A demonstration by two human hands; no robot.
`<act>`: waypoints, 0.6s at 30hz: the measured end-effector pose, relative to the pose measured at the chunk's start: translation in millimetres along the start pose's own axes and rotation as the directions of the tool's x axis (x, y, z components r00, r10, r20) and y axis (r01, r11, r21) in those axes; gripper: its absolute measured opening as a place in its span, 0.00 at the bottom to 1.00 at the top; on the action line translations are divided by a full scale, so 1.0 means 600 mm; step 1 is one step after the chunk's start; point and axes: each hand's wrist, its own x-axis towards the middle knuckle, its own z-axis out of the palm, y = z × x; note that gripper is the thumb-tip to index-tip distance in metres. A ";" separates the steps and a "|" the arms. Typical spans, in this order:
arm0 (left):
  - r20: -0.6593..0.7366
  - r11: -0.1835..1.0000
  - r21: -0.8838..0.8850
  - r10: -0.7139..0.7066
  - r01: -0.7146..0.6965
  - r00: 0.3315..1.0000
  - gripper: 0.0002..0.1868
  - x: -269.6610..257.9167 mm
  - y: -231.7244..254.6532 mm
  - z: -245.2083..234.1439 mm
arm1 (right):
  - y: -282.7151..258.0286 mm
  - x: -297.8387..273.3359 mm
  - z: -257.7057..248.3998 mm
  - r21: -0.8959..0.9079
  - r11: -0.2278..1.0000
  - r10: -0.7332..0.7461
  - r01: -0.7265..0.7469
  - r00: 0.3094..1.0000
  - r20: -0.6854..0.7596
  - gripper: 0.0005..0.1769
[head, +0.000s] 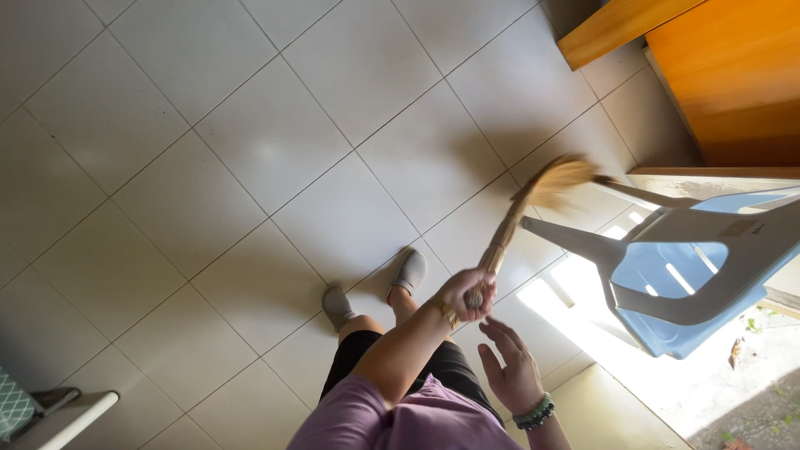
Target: Sweeping the floor of a room using a broom.
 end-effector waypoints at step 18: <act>-0.476 0.706 0.197 0.675 -0.680 0.564 0.05 -0.273 0.281 -0.038 | -0.059 0.244 -0.076 0.043 0.998 -0.056 0.048 0.981 0.187 0.18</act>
